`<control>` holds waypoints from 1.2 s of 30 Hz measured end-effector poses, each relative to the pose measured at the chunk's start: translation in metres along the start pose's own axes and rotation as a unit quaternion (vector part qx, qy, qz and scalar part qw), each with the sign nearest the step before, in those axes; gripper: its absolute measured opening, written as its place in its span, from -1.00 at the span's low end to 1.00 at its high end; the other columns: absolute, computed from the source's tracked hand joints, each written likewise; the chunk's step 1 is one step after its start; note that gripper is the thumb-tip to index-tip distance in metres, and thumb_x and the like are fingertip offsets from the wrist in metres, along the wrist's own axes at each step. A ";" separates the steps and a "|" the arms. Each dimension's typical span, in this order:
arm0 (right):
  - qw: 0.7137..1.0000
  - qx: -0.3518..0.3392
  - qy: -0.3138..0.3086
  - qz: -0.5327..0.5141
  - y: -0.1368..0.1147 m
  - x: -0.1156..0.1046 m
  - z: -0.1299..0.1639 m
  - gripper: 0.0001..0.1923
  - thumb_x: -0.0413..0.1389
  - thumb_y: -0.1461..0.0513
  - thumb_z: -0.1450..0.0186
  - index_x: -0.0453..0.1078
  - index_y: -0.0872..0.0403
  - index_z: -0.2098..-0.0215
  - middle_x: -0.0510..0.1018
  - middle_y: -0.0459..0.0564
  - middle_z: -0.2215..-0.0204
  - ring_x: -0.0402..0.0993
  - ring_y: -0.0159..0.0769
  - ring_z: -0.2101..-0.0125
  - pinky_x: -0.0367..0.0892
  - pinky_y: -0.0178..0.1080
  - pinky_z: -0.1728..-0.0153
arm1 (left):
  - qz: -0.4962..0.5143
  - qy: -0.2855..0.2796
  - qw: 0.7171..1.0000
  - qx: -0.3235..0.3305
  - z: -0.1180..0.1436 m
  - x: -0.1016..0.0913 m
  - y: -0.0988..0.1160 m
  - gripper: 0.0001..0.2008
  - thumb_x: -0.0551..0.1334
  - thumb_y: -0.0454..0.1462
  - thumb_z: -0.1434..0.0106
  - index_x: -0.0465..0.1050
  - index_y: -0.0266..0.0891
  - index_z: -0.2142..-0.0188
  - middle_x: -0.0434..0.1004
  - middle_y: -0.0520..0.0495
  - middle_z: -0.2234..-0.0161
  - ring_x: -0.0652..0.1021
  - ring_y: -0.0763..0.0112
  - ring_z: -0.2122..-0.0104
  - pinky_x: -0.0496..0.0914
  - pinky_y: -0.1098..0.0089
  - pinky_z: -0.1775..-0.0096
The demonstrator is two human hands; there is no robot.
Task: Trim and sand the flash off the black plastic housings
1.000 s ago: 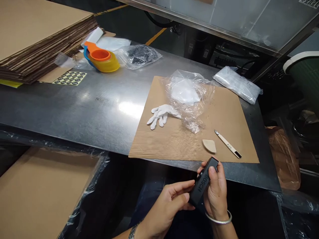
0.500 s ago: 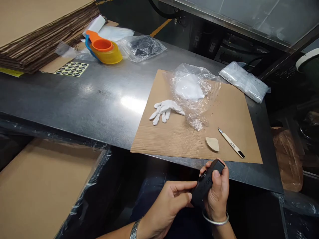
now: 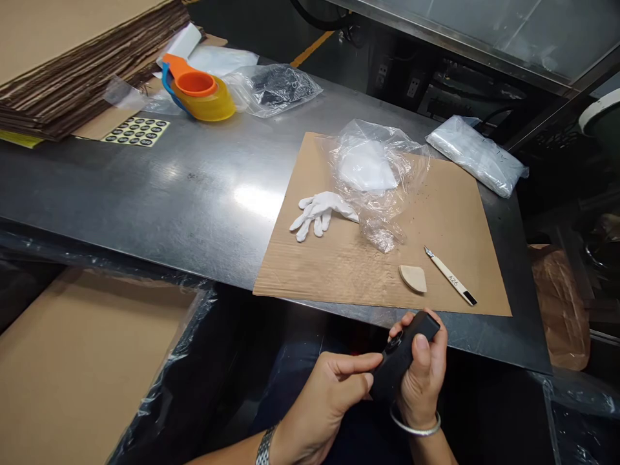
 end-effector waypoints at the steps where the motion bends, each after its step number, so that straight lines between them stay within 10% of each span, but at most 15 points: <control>1: 1.000 -0.001 0.000 -0.001 0.000 0.000 0.000 -0.69 0.00 0.12 -0.25 0.14 -0.06 0.05 0.32 -0.12 0.31 0.34 -0.38 0.41 0.27 -0.26 0.37 | 0.003 0.003 1.000 -0.001 0.000 0.000 0.000 -0.78 0.24 -0.33 -0.09 0.58 -0.24 0.26 0.54 -0.05 0.44 0.32 0.47 0.43 0.22 0.43 0.33; 36: 1.000 0.008 -0.013 0.024 0.009 -0.005 -0.001 -0.67 0.04 0.09 -0.26 0.13 -0.07 0.03 0.35 -0.12 0.31 0.36 -0.43 0.44 0.35 -0.30 0.43 | 0.049 0.048 0.997 -0.020 -0.005 0.000 -0.011 -0.68 0.34 -0.21 -0.02 0.55 -0.21 0.18 0.56 -0.15 0.33 0.43 0.34 0.34 0.32 0.24 0.22</control>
Point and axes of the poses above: each hand's wrist, its own z-axis away from the middle knuckle, its own x-axis out of the palm, y = z × x, the point moved 1 cm from there along -z, towards the middle knuckle
